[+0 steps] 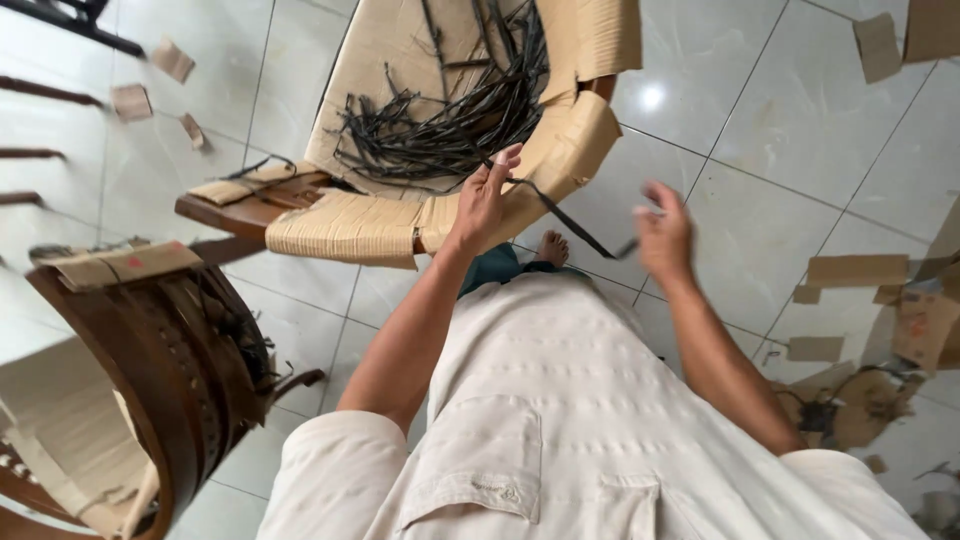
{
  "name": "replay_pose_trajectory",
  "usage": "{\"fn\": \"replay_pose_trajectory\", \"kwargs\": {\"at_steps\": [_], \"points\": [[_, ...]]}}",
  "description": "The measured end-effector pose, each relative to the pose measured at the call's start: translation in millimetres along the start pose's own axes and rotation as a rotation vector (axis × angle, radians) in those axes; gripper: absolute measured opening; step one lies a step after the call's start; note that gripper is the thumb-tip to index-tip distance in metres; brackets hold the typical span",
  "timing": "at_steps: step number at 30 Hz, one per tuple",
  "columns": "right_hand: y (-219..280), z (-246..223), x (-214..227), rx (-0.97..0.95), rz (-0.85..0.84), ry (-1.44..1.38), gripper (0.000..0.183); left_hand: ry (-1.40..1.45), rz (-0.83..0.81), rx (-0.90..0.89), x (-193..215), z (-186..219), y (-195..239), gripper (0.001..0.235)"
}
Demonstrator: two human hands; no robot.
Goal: Tying black straps onto a wooden chair frame as part of assembly or packaging
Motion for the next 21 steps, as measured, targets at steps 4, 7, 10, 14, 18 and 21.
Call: {"fn": "replay_pose_trajectory", "kwargs": {"at_steps": [4,7,10,14,18,21], "points": [[44,-127,-51,0.221,-0.179,-0.082,0.049,-0.142,-0.12,0.023,-35,25,10,0.045],[58,-160,-80,0.405,-0.241,0.047,0.068,-0.173,-0.097,0.013,-47,55,18,0.046],[53,-157,-91,0.309,-0.342,0.031,0.066,-0.153,-0.096,-0.033,-46,55,15,0.045],[35,-126,-92,0.214,-0.281,-0.058,0.034,-0.149,-0.071,-0.067,-41,23,7,0.046],[21,-71,-84,0.125,-0.239,0.055,0.025,-0.061,0.04,0.006,-48,26,13,0.052],[25,-58,-64,0.129,-0.281,0.079,0.02,-0.169,0.015,-0.019,-51,35,9,0.053]]}}
Point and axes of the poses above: each hand's wrist, its own y-axis away from the middle knuckle, its own x-axis out of the back of the hand, z = x × y, the point moved 10 cm from there along -y, towards the middle knuckle, and after that the axes turned 13 degrees about -x, right-handed, at the moved point
